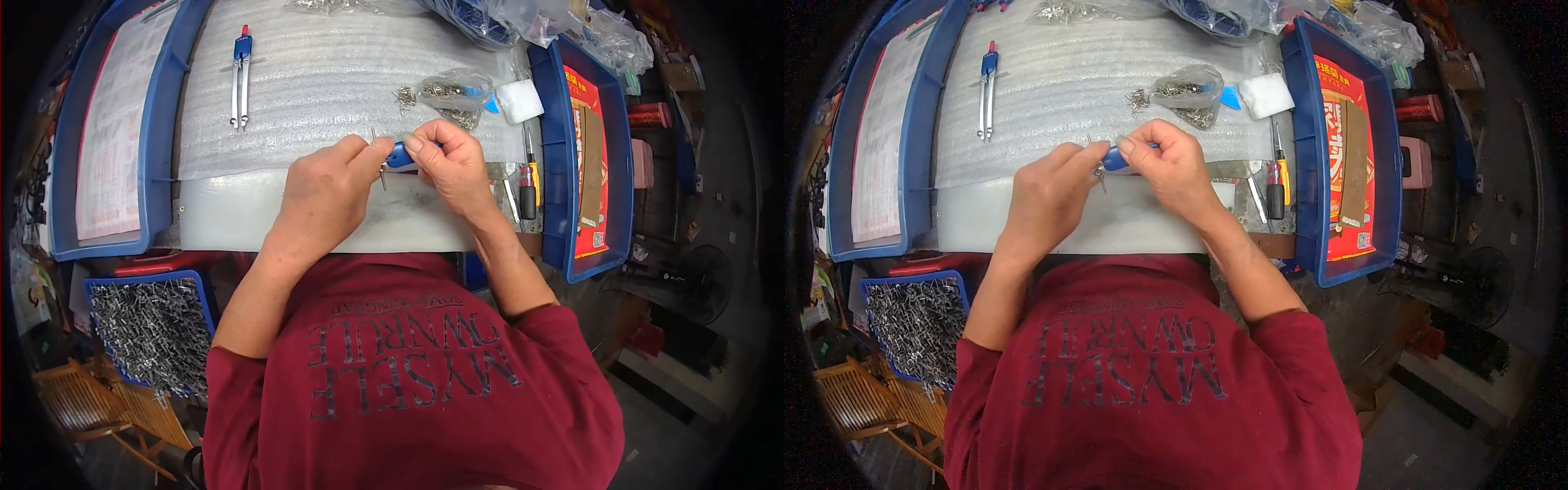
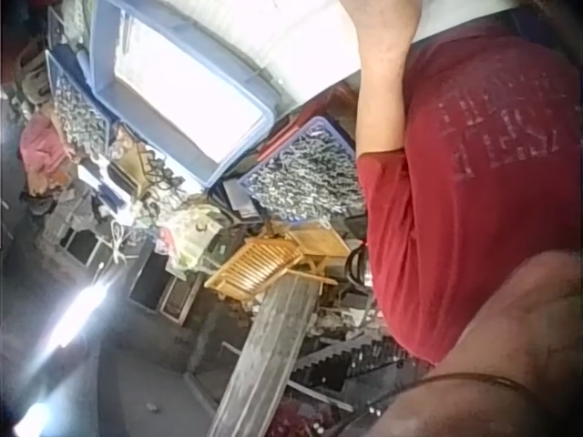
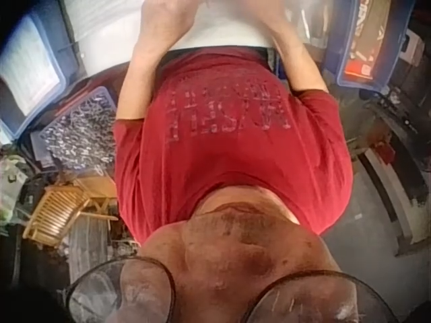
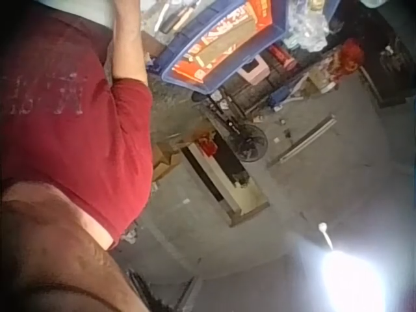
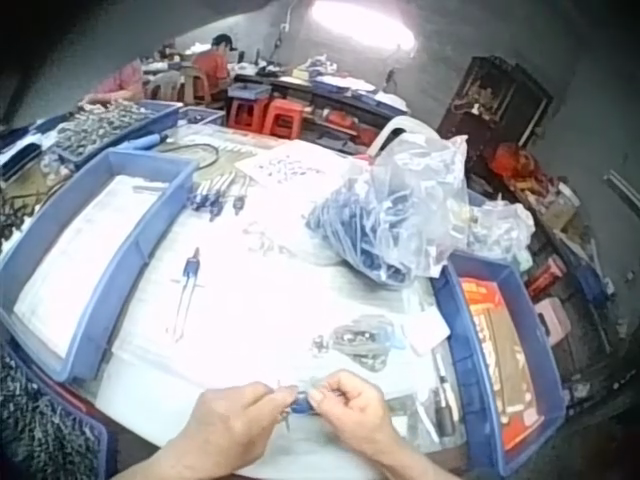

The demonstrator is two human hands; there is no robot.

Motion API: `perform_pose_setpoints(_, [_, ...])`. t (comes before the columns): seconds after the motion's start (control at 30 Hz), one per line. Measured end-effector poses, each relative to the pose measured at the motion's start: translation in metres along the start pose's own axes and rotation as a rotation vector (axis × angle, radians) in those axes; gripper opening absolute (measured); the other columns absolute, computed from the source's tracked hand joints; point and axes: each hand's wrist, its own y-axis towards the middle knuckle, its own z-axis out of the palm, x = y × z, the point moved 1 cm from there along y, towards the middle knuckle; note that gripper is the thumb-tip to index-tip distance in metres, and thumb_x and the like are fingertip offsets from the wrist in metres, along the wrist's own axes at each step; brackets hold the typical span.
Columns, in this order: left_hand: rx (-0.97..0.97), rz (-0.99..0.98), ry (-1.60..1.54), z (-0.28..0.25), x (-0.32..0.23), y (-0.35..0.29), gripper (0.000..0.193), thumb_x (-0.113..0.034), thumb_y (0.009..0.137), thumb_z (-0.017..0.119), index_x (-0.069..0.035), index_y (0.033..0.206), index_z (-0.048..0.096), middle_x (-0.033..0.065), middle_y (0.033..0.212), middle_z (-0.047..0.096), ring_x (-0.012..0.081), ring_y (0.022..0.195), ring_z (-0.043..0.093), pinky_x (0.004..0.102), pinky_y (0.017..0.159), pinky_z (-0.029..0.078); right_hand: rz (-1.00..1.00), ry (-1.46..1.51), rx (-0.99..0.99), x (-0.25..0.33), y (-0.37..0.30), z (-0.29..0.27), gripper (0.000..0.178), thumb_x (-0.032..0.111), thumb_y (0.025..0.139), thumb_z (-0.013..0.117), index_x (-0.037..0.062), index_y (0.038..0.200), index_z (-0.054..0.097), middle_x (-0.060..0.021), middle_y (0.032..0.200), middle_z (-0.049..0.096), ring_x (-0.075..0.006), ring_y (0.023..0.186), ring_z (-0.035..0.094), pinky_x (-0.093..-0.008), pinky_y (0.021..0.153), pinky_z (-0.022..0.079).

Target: Manually assembling small blue plastic and metal components.

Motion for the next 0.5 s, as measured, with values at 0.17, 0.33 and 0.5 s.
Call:
perform_pose_setpoints(0.17, [0.109, -0.04, -0.164, -0.004, 0.01, 0.002, 0.03, -0.001, 0.066, 0.062, -0.008, 0.095, 0.057, 0.0087, 0.07, 0.052, 0.0278, 0.063, 0.055, 0.0361, 0.053, 0.044, 0.035, -0.187, 0.024, 0.003, -0.003, -0.001, 0.014, 0.017, 0.083, 0.058, 0.0041, 0.079, 0.054, 0.0058, 0.068, 0.046, -0.0004, 0.06, 0.037, -0.0146, 0.053, 0.03])
perform_pose_setpoints(0.33, [0.099, -0.021, -0.221, -0.004, 0.003, 0.0, 0.03, -0.001, 0.066, 0.062, -0.008, 0.095, 0.057, 0.0093, 0.069, 0.052, 0.0283, 0.063, 0.054, 0.0363, 0.054, 0.043, -0.156, -0.351, 0.174, 0.007, -0.003, -0.008, 0.013, 0.015, 0.084, 0.058, 0.0044, 0.078, 0.054, 0.006, 0.067, 0.046, -0.0005, 0.06, 0.037, -0.0152, 0.052, 0.029])
perform_pose_setpoints(0.5, [0.072, -0.065, -0.139, -0.005, 0.007, 0.003, 0.029, -0.001, 0.066, 0.063, -0.007, 0.093, 0.059, 0.0095, 0.069, 0.052, 0.0285, 0.064, 0.054, 0.0369, 0.055, 0.043, -0.035, -0.147, 0.047, -0.002, 0.001, -0.005, 0.018, 0.019, 0.086, 0.054, 0.0023, 0.081, 0.055, 0.0039, 0.066, 0.046, -0.0033, 0.058, 0.039, -0.0172, 0.052, 0.032])
